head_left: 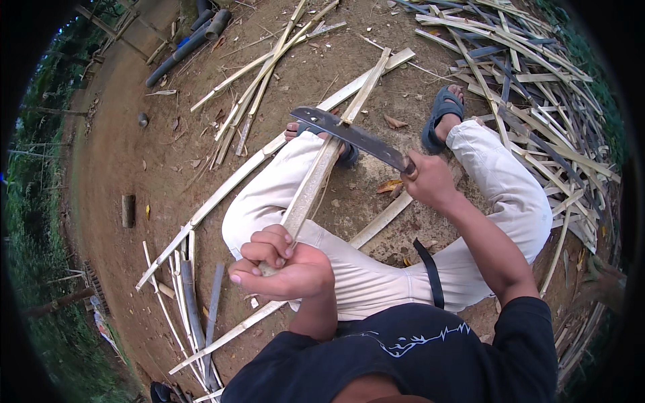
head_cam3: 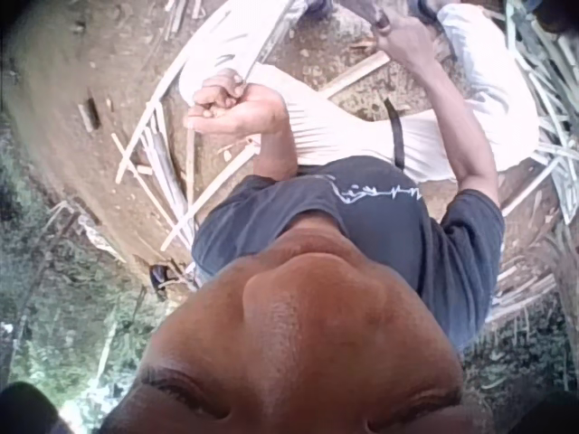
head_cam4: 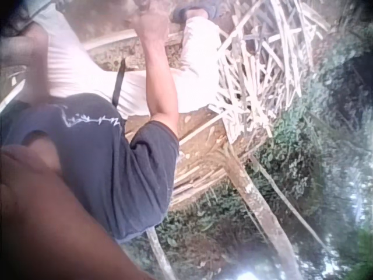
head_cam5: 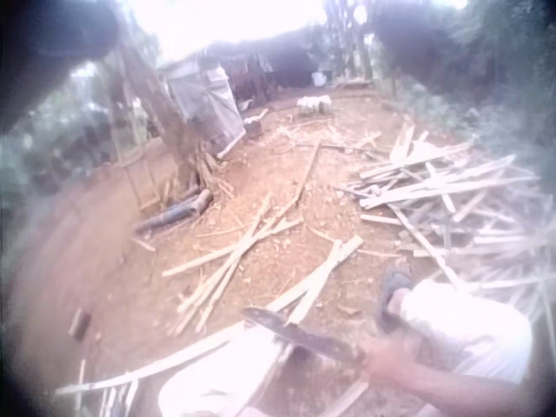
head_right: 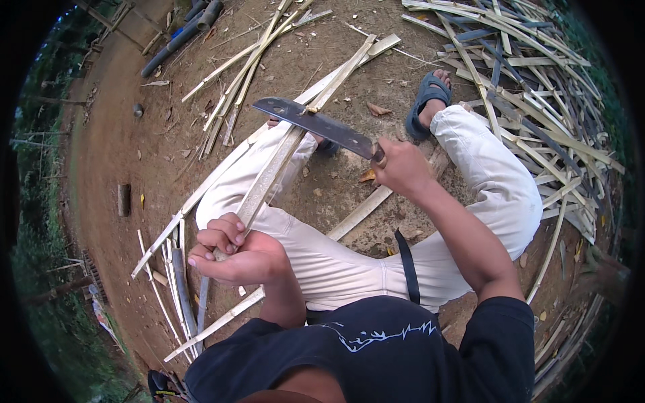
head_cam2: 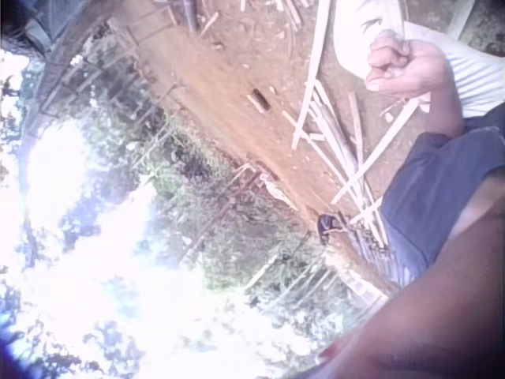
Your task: The person is stripping thin layers from a bamboo pole using a machete. They pull the blade along the length of the pole repeatedly to shave off fine strips.
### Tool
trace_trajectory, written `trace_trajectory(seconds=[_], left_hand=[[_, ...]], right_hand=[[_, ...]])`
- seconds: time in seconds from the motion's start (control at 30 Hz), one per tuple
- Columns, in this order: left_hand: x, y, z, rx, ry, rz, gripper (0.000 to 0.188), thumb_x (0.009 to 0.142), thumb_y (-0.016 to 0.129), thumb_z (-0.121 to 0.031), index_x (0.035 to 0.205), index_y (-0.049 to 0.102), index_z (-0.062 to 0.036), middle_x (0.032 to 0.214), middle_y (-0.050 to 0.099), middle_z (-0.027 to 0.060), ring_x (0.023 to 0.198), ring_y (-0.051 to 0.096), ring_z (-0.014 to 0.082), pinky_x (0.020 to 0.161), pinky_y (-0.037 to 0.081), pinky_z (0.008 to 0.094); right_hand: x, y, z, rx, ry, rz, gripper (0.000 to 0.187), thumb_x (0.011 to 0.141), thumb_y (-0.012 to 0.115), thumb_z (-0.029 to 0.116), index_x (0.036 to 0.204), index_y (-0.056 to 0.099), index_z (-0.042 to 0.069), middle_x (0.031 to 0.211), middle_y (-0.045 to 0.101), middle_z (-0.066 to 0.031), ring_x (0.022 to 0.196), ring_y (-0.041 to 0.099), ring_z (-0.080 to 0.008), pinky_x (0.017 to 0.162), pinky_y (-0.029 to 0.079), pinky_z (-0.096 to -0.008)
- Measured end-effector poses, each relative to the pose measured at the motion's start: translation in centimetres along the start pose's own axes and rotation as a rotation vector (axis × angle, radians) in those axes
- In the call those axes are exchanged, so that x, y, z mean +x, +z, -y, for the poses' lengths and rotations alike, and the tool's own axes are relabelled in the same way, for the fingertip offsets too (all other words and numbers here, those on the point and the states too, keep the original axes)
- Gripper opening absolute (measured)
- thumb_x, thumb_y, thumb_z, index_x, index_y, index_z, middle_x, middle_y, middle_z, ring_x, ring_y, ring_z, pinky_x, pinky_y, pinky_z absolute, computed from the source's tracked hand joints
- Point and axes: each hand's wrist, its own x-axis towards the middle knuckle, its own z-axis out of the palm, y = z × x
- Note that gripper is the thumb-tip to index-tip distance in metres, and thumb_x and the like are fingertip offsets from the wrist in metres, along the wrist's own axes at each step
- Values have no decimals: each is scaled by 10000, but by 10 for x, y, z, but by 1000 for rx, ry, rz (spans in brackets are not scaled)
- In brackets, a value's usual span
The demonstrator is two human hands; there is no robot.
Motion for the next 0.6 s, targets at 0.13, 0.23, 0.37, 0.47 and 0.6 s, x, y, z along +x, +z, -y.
trace_trajectory(seconds=[0.13, 0.23, 0.37, 0.47, 0.6], left_hand=[[-2, -6, -4, -12, 96, 108, 401, 1083, 246, -403, 780, 252, -141, 564, 252, -5, 463, 244, 112, 456, 259, 256], [-10, -4, -7, 7, 43, 85, 414, 1079, 263, -408, 756, 237, -149, 574, 238, -12, 481, 250, 106, 478, 286, 248], [-28, 1, -4, -36, 82, 174, 436, 1073, 282, -423, 735, 235, -151, 573, 232, -18, 475, 248, 108, 488, 291, 251], [-16, 5, -1, 32, 54, 34, 391, 1081, 228, -411, 789, 243, -151, 573, 248, -12, 461, 259, 105, 465, 268, 243], [19, 5, -13, -107, 12, -36, 354, 1076, 318, -335, 769, 280, -163, 596, 246, -19, 504, 249, 105, 516, 268, 249]], right_hand=[[-21, -2, 56, 95, -326, -48, 178, 664, 711, 125, 721, 544, 105, 588, 561, -77, 574, 620, -287, 534, 430, -395], [5, 7, -5, -1, 87, 34, 169, 742, 697, 147, 769, 580, 27, 689, 650, -156, 678, 668, -353, 624, 506, -464], [11, 2, -55, -166, 375, 58, 226, 790, 701, 169, 947, 634, 20, 789, 683, -234, 751, 685, -391, 714, 539, -488], [-14, -5, 17, 153, 29, 86, 265, 740, 765, 195, 868, 590, 42, 718, 648, -177, 703, 663, -380, 632, 512, -455], [-23, -4, 64, 193, -236, -5, 293, 731, 789, 155, 951, 614, 71, 784, 650, -117, 687, 648, -316, 611, 498, -401]])
